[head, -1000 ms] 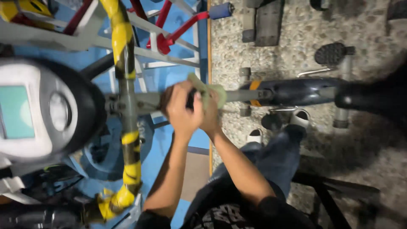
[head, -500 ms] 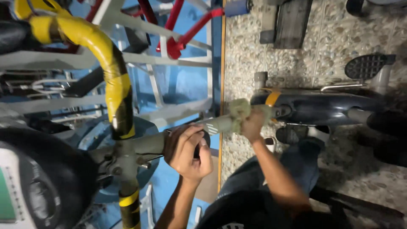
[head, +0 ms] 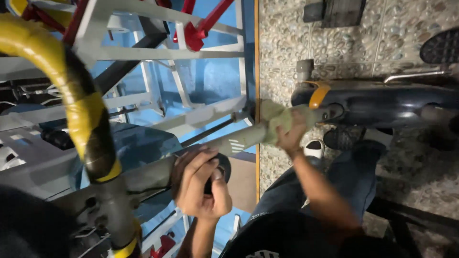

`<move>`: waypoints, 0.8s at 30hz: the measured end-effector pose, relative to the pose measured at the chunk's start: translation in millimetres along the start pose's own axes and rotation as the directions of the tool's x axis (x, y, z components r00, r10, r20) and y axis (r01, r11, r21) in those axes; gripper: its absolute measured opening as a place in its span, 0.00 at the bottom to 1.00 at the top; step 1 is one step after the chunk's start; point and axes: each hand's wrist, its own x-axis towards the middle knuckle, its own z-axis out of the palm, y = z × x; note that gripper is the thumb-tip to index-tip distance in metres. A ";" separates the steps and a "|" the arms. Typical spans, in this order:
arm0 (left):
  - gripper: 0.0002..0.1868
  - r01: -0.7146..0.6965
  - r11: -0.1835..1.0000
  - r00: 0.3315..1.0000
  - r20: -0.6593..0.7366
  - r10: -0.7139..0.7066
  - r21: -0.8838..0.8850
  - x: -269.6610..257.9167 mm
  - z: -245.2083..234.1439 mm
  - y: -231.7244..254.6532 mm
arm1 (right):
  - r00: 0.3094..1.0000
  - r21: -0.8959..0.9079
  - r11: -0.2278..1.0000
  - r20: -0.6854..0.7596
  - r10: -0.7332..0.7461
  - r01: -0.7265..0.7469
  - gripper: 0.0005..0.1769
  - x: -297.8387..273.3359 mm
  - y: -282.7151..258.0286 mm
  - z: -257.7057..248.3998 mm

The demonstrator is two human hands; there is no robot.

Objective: Cleaning various pieces of gym equipment with a cloth.

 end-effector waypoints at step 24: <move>0.07 -0.076 0.950 0.985 0.125 0.119 -0.304 -70.9 62.0 36.0 | 0.971 0.704 0.678 0.073 0.225 -0.211 0.12 -6.0 65.3 3.8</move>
